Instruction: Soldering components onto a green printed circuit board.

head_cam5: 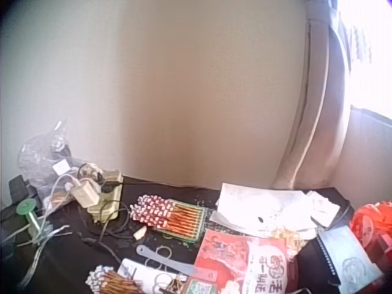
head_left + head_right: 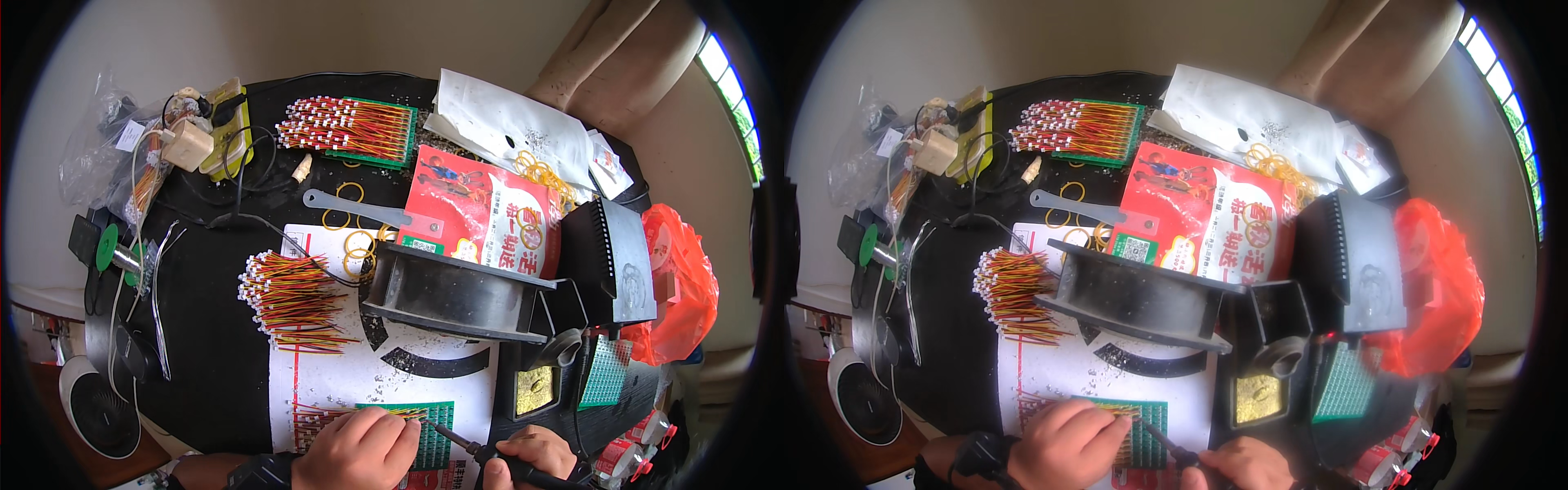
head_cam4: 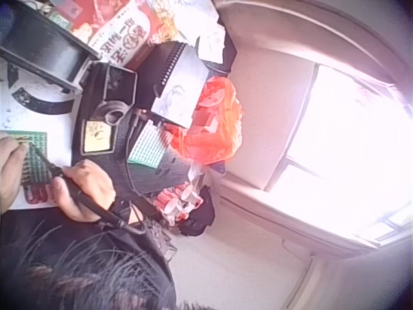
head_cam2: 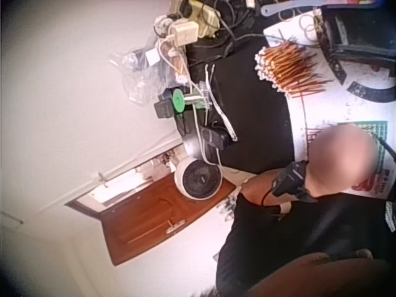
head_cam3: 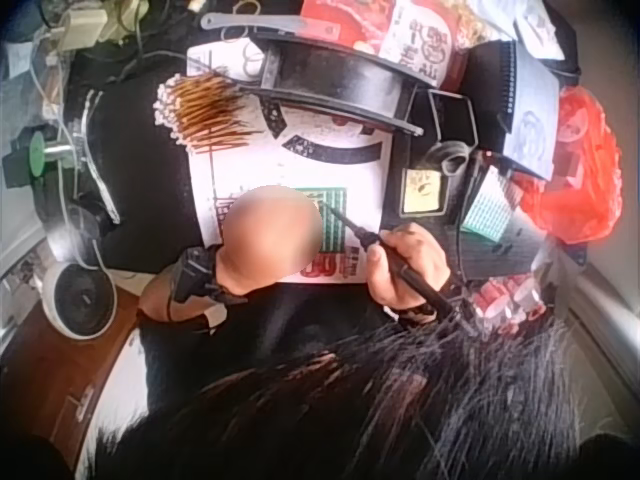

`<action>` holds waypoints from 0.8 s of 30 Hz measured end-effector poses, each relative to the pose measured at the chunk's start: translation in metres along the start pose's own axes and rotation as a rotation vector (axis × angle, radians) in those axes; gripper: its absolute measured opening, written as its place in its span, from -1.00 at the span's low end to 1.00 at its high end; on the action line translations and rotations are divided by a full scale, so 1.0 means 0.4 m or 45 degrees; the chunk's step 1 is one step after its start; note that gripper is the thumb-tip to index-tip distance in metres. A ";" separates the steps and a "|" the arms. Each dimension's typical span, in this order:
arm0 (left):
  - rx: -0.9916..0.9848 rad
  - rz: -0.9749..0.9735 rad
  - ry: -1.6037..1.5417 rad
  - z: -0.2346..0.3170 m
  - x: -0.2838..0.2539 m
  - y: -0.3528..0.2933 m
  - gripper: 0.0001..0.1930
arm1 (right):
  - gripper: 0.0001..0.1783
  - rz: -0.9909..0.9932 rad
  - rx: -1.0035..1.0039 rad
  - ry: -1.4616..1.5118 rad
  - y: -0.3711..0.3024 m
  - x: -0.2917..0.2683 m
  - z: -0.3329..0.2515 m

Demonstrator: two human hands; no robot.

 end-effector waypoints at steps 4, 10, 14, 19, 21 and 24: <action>0.004 0.000 0.000 -0.001 0.001 0.001 -0.82 | -0.84 0.004 0.002 -0.009 -0.001 0.000 0.000; -0.001 -0.017 -0.008 -0.001 0.001 0.000 -0.81 | -0.83 -0.001 -0.015 -0.013 -0.002 0.001 0.002; -0.012 -0.027 -0.017 -0.001 0.002 0.000 -0.81 | -0.84 -0.008 -0.008 -0.008 -0.005 -0.003 0.002; -0.014 -0.016 -0.039 -0.003 0.003 -0.001 -0.82 | -0.84 0.015 0.018 0.006 -0.010 -0.019 0.000; -0.009 -0.008 -0.044 -0.006 0.005 -0.001 -0.82 | -0.84 -0.015 0.036 0.000 -0.011 -0.023 -0.001; 0.019 0.014 -0.061 -0.013 0.010 0.002 -0.83 | -0.84 -0.023 0.036 -0.007 -0.012 -0.025 -0.001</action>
Point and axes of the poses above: each hand's wrist, its own y-axis towards the middle knuckle, its own x-axis out of the palm, z = x × y, the point moved 1 cm from there along y, towards the middle knuckle, and after that the axes turned 3 degrees about -y, right-handed, at the moved point
